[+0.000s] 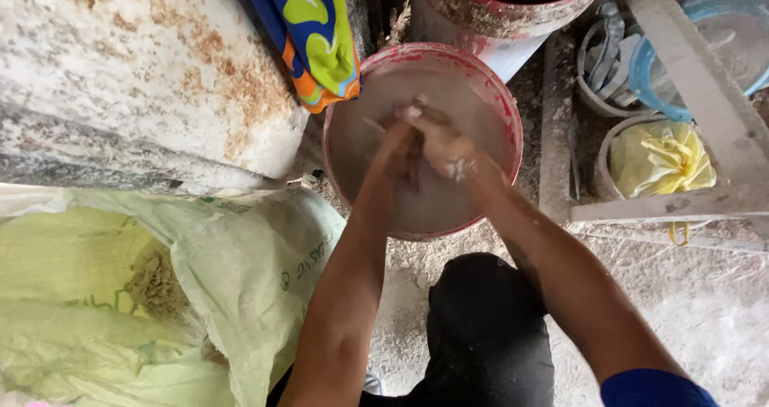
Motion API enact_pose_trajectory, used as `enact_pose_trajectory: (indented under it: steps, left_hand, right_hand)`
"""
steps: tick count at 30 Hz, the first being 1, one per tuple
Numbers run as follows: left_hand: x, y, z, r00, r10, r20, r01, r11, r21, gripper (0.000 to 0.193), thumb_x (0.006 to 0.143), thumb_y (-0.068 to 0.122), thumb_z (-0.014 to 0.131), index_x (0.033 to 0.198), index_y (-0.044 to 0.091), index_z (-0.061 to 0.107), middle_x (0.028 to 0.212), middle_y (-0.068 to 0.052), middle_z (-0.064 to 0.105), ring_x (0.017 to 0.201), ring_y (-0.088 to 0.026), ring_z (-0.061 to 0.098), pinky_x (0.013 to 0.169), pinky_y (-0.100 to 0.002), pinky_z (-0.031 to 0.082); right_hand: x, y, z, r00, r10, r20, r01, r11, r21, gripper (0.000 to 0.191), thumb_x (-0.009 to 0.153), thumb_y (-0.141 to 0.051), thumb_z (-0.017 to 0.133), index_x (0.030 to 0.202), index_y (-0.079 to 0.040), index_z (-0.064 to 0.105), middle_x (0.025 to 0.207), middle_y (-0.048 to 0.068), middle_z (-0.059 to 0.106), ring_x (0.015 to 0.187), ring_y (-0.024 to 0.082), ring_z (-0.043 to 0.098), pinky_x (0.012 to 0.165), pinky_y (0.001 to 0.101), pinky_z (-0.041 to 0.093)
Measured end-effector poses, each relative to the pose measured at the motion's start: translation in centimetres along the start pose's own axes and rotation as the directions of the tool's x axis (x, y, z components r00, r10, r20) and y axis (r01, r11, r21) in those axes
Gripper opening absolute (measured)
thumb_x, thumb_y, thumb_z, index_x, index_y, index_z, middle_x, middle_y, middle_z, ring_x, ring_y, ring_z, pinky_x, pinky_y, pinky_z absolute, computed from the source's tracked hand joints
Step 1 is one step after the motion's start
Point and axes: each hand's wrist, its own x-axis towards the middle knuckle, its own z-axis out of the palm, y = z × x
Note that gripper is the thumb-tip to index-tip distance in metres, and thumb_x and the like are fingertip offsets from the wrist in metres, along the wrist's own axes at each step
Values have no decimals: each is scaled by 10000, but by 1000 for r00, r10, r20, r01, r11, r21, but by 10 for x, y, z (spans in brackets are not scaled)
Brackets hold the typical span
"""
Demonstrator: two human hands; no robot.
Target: The person scoops white plaster paste from a bowl and presses it by hand into the grooves of long decorative molding strips laid on a workbench, smoothing the paste along the profiles with their fingers. They refill paste from the bowl repeatedly and at the end rinse their hands in a bucket of water.
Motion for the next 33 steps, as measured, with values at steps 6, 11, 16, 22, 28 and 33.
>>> enact_pose_trajectory:
  steps: [6,11,16,22,28,33]
  left_hand:
    - [-8,-11,9,963,244,-117,-198,930,311,554,1017,489,527,1229,-20,579,1018,-111,702,911,-232,677,807,-394,545]
    - [-7,4,8,972,230,-54,-208,942,263,556,1028,487,527,1231,-29,571,1021,-115,699,923,-232,676,820,-400,541]
    - [-13,-5,22,994,103,-24,-105,993,-56,559,1039,486,526,1234,-37,562,1023,-119,697,936,-233,674,833,-405,537]
    - [-10,-10,12,986,77,147,-55,987,-150,363,1134,379,541,1124,21,599,939,-124,619,859,-287,597,745,-487,523]
    - [-6,-11,20,887,453,-85,-419,869,264,410,1080,445,495,1104,52,609,993,-149,637,904,-301,608,808,-477,530]
    - [-8,-3,12,985,38,167,-24,996,-82,427,1050,439,490,1154,56,646,1082,-158,645,979,-295,614,876,-451,523]
  right_hand:
    - [7,-2,8,985,-16,-169,-67,877,-477,192,1002,-264,618,1040,-88,686,962,79,686,867,243,664,758,416,552]
    - [13,12,21,949,-163,-268,76,948,-309,223,999,-284,616,1072,-80,670,977,85,683,876,244,658,768,417,549]
    - [5,35,24,931,-197,-308,119,960,-255,260,996,-305,614,1104,-72,653,992,90,681,885,245,652,777,418,546]
    - [-4,32,26,933,-222,-282,146,952,-269,308,992,-329,612,1143,-63,634,1010,98,677,896,246,645,788,419,543]
    - [-10,22,33,931,-208,-300,139,962,-234,358,988,-354,609,1182,-53,614,1029,105,674,908,247,638,799,420,540]
    - [-9,29,28,937,-231,-261,166,954,-249,402,985,-375,607,1214,-45,598,1044,111,672,917,248,633,809,421,537]
